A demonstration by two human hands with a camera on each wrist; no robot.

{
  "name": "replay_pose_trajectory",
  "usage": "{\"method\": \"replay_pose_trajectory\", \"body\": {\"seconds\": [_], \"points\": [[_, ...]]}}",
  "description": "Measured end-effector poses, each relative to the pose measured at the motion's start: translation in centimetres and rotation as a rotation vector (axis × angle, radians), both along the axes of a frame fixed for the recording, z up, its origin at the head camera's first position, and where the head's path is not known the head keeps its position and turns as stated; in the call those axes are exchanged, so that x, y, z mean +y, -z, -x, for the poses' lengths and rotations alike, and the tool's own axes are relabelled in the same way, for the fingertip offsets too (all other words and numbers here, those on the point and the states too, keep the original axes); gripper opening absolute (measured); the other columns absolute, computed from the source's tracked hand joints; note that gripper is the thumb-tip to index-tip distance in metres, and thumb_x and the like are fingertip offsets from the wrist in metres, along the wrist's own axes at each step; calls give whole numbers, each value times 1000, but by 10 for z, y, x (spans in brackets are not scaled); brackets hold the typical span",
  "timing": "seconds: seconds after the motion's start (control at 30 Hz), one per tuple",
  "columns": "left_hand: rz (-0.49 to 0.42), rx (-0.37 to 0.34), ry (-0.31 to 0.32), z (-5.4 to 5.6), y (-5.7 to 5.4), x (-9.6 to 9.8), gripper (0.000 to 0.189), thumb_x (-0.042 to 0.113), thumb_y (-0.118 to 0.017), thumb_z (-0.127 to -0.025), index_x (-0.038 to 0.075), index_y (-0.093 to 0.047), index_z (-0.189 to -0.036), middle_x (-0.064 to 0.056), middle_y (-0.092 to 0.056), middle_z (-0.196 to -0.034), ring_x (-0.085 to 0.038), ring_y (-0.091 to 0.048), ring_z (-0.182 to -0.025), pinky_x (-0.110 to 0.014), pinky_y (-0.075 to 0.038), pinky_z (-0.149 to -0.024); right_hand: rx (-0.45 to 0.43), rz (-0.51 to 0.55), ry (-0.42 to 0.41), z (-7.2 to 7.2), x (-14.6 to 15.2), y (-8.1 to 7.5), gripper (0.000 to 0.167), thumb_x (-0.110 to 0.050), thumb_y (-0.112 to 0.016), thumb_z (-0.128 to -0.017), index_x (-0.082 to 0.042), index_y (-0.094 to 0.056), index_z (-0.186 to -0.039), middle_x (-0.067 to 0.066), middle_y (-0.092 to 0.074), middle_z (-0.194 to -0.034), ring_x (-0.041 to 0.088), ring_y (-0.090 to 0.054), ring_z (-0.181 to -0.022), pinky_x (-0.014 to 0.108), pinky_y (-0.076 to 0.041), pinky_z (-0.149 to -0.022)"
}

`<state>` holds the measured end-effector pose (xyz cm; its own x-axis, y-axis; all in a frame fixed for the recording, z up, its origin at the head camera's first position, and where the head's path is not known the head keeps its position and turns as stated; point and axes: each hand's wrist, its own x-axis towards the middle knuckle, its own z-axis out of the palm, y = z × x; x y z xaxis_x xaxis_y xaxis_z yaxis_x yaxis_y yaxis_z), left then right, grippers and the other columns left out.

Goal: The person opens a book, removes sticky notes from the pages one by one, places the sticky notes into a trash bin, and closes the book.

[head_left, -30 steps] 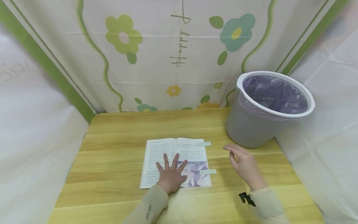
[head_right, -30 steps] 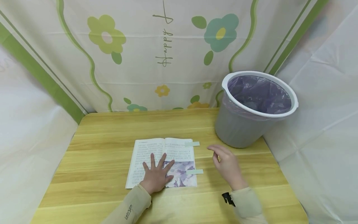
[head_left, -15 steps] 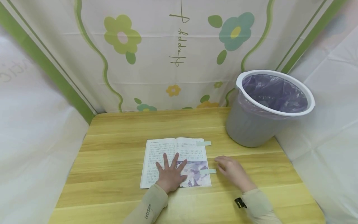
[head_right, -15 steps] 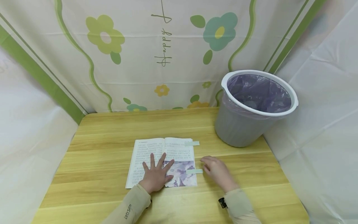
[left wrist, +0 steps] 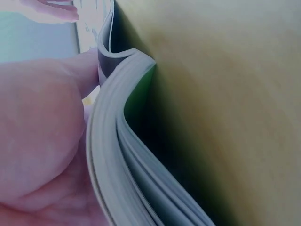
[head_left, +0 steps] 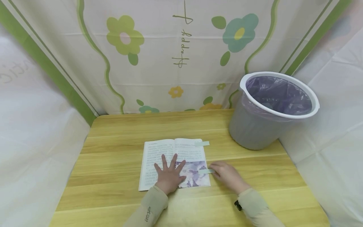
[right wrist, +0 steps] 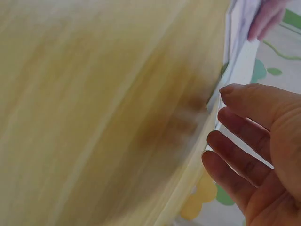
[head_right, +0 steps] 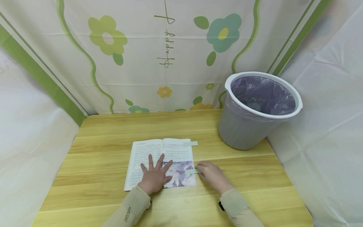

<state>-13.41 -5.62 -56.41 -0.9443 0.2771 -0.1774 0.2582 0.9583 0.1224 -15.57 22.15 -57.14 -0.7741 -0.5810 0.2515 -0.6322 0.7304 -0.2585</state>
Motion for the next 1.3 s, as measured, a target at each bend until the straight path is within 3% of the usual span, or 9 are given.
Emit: {"method": "replay_pose_trajectory", "body": {"seconds": [0.13, 0.33, 0.43, 0.63, 0.8, 1.13, 1.3], "points": [[41, 27, 14, 0, -2, 3, 64, 59, -50, -96, 32, -38, -154, -8, -20, -164, -58, -8, -142, -79, -19, -102, -2, -23, -3, 0, -2, 3, 37, -4, -83, -76, -4, -73, -112, 13, -69, -114, 29, -66, -106, 41, -54, -91], [93, 62, 90, -1, -9, 14, 71, 54, -55, -95, 14, -41, -152, -6, -31, -160, -41, -16, -147, -66, -19, -112, 31, -23, -27, 1, -3, 6, 35, 0, -83, -76, -2, -74, -109, 13, -70, -112, 29, -67, -103, 41, -56, -88], [103, 53, 108, -2, -7, 20, 75, 55, -55, -95, 10, -38, -153, -6, -31, -160, -36, -19, -148, -62, -20, -114, 73, -51, -51, 2, -2, 8, 32, 1, -81, -77, -3, -74, -108, 12, -70, -110, 27, -68, -100, 37, -57, -86], [110, 41, 129, -1, -1, 29, 78, 59, -53, -95, 12, -36, -154, -6, -28, -161, -34, -21, -148, -62, -20, -114, 160, -85, -110, 6, 0, 12, 29, 2, -82, -76, -5, -76, -104, 10, -71, -105, 23, -69, -94, 32, -58, -81], [88, 31, 129, 1, 1, 35, 81, 60, -55, -92, 12, -37, -154, -7, -28, -161, -34, -21, -147, -61, -20, -115, 174, -84, -156, 7, -1, 12, 27, -2, -83, -76, -7, -75, -101, 8, -71, -102, 22, -69, -92, 31, -58, -80], [45, -10, 144, 7, -5, 44, 89, 62, -62, -85, 11, -37, -154, -10, -29, -160, -37, -22, -147, -60, -24, -114, 208, -194, -192, 7, -6, 9, 28, 0, -80, -78, -8, -74, -104, 8, -70, -107, 24, -68, -98, 32, -57, -84], [39, -19, 134, 8, -8, 47, 96, 64, -67, -78, 12, -38, -153, -9, -30, -160, -36, -24, -146, -61, -24, -113, 231, -200, -204, 8, -5, 10, 30, 3, -81, -75, -8, -74, -103, 8, -70, -105, 23, -68, -97, 32, -58, -82]]}}
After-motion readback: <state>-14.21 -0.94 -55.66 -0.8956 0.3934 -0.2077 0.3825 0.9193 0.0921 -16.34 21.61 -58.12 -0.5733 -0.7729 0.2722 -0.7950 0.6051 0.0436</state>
